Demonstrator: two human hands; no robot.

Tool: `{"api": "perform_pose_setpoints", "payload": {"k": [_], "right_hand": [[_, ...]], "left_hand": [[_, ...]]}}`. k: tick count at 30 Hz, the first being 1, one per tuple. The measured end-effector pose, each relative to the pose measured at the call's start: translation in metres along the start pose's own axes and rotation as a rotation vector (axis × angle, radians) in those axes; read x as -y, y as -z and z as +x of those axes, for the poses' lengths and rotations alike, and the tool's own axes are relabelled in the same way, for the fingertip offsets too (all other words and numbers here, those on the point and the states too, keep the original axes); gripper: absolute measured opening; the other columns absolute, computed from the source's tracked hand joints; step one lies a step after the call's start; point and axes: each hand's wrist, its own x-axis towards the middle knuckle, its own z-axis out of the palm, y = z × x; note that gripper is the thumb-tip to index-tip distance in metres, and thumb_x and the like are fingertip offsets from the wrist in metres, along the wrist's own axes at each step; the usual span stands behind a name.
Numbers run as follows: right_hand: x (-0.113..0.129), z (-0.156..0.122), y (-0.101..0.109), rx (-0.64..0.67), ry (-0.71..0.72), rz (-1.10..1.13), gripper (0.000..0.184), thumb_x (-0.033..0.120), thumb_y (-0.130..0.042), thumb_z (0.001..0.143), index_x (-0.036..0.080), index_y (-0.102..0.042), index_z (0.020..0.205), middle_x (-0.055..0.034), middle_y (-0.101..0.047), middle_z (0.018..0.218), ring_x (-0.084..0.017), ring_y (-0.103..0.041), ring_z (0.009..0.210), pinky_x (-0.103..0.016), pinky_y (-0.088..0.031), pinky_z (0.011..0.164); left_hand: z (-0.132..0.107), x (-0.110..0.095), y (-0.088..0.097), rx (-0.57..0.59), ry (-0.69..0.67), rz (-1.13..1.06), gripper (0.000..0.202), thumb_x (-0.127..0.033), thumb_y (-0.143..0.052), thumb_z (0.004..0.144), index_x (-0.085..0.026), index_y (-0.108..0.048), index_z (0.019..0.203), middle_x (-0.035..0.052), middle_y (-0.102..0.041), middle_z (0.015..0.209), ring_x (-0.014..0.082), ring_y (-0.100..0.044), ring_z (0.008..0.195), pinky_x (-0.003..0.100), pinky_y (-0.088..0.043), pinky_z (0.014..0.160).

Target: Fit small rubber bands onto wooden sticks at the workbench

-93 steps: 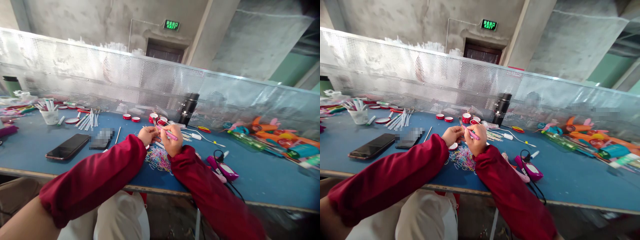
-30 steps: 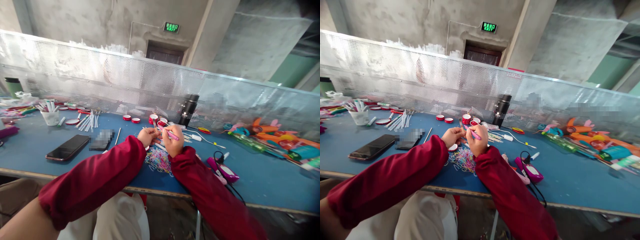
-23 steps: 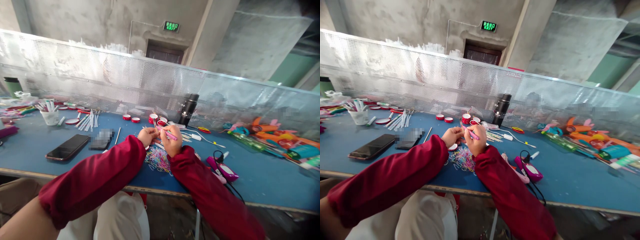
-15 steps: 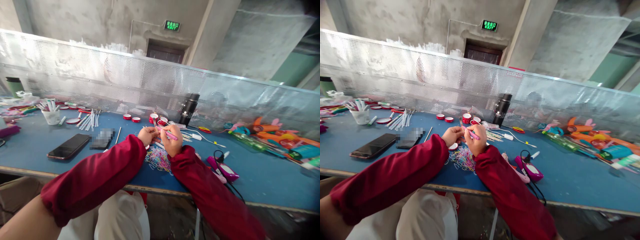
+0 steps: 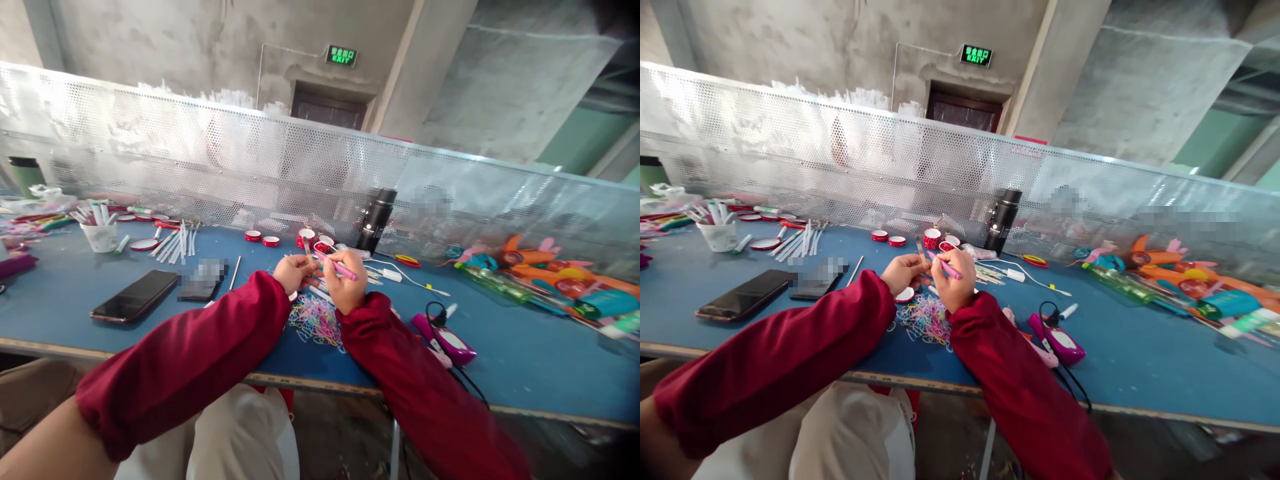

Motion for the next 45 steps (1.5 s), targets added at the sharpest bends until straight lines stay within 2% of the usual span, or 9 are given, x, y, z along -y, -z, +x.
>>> {"api": "perform_pose_setpoints", "payload": {"k": [6,12,19,27,32,38,45], "right_hand": [[0.0007,-0.0006,-0.0005,0.040,0.007,0.029,0.002,0.024,-0.058,0.083,0.022,-0.057,0.081,-0.0023,-0.063,0.077,-0.019,-0.059,0.076,-0.034,-0.046,0.070],[0.0010,0.0005,0.0002,0.007,0.008,0.014,0.003,0.025,-0.058,0.083,0.022,-0.057,0.081,-0.0029,-0.062,0.076,-0.020,-0.058,0.076,-0.035,-0.047,0.070],[-0.0001,0.0007,0.0005,0.020,-0.019,0.009,0.005,0.024,-0.057,0.083,0.022,-0.056,0.078,-0.0024,-0.061,0.074,-0.019,-0.057,0.073,-0.035,-0.045,0.069],[0.0031,-0.0010,-0.0007,0.047,0.022,0.017,0.004,0.023,-0.058,0.082,0.022,-0.056,0.079,-0.0023,-0.061,0.075,-0.019,-0.057,0.075,-0.035,-0.045,0.071],[0.0026,-0.0005,-0.0007,0.055,0.022,0.034,0.003,0.023,-0.057,0.083,0.022,-0.057,0.080,-0.0020,-0.062,0.075,-0.019,-0.057,0.075,-0.035,-0.045,0.071],[0.0034,-0.0005,-0.0013,0.061,0.026,0.035,0.003,0.022,-0.058,0.082,0.022,-0.057,0.079,-0.0021,-0.062,0.075,-0.019,-0.056,0.075,-0.034,-0.044,0.071],[-0.0002,0.0006,-0.0010,0.032,0.019,-0.026,0.006,0.024,-0.057,0.083,0.022,-0.056,0.077,-0.0022,-0.060,0.073,-0.019,-0.055,0.073,-0.035,-0.043,0.069]], "left_hand": [[0.0003,0.0011,0.0005,0.007,-0.016,0.016,0.014,-0.024,-0.069,0.078,-0.012,-0.062,0.082,0.0020,-0.066,0.067,0.0084,-0.063,0.050,0.013,-0.033,0.039],[-0.0016,-0.0018,-0.0012,-0.010,0.002,0.045,0.007,-0.019,-0.063,0.081,-0.012,-0.061,0.083,0.0028,-0.068,0.069,0.0077,-0.062,0.050,0.013,-0.034,0.039],[-0.0016,-0.0027,-0.0006,-0.021,-0.008,0.020,0.011,-0.019,-0.068,0.078,-0.012,-0.062,0.082,0.0036,-0.068,0.071,0.0077,-0.062,0.048,0.013,-0.034,0.038],[-0.0027,-0.0028,-0.0014,-0.031,-0.022,0.048,0.012,-0.021,-0.068,0.078,-0.011,-0.062,0.080,0.0010,-0.064,0.063,0.0083,-0.062,0.049,0.014,-0.035,0.040],[-0.0032,-0.0034,-0.0017,-0.020,-0.028,0.050,0.004,-0.015,-0.061,0.082,-0.011,-0.061,0.082,-0.0001,-0.063,0.062,0.0070,-0.061,0.048,0.013,-0.035,0.039],[-0.0034,-0.0034,-0.0013,-0.017,-0.031,0.044,0.006,-0.015,-0.060,0.083,-0.011,-0.060,0.078,-0.0005,-0.062,0.061,0.0071,-0.061,0.048,0.013,-0.035,0.039],[-0.0012,-0.0017,0.0005,-0.019,-0.025,0.035,0.005,-0.015,-0.062,0.081,-0.011,-0.062,0.084,0.0029,-0.067,0.069,0.0083,-0.062,0.050,0.015,-0.034,0.039]]}}
